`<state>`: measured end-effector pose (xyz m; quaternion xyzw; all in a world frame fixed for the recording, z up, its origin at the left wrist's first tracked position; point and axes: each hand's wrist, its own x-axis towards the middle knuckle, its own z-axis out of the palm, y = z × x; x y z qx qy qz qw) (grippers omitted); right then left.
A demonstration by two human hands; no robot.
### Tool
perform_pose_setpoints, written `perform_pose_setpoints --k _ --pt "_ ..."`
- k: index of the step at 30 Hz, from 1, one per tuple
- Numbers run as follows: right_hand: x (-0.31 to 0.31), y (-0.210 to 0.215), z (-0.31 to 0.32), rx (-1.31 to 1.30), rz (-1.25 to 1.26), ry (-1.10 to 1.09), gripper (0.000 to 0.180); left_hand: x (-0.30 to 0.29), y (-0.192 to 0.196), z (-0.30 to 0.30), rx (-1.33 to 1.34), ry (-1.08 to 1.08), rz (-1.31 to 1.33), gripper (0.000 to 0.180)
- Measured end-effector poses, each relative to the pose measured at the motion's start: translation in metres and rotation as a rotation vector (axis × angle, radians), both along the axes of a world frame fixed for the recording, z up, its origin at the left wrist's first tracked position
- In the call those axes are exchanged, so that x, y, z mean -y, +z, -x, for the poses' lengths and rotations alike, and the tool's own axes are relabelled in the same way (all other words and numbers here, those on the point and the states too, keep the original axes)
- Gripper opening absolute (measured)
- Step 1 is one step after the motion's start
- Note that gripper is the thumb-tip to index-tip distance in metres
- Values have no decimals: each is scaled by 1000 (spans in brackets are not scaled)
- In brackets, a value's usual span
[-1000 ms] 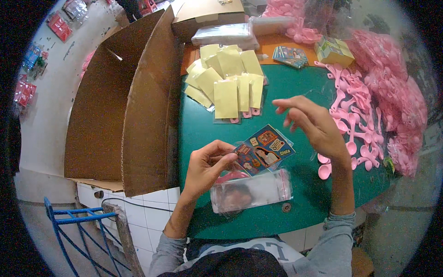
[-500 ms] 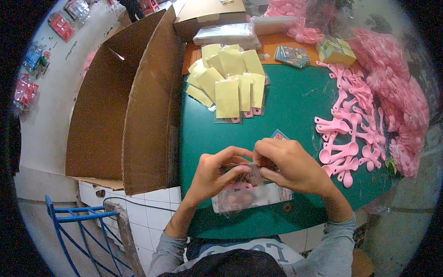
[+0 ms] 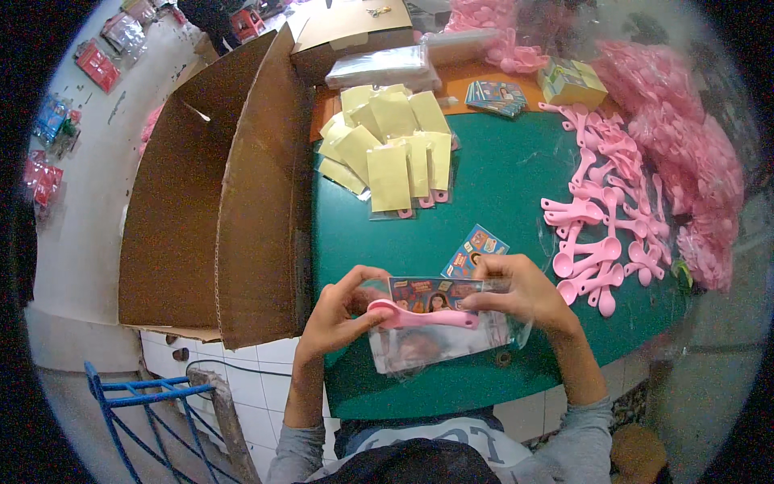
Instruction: Packaging pink plastic spoons and paper labels into small clear plastic bags.
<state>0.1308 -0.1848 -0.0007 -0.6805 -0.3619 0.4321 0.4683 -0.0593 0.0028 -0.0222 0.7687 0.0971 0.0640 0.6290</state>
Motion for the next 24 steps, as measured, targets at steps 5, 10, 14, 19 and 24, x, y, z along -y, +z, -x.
perform_pose_setpoints --k 5,10,14,19,24 --pt "8 4 19 -173 15 -118 16 9 12 5 -93 31 188 52" --pt "13 0 31 160 -74 -271 13 29 7 16 -25 160 -129 68" --pt "0 4 54 643 -174 -290 24 52 -7 33 -44 112 170 64" --pt "2 1 69 710 -116 269 38 65 -23 54 -149 -11 468 55" --pt "3 -11 85 761 -107 343 26 71 -29 54 -129 45 453 56"
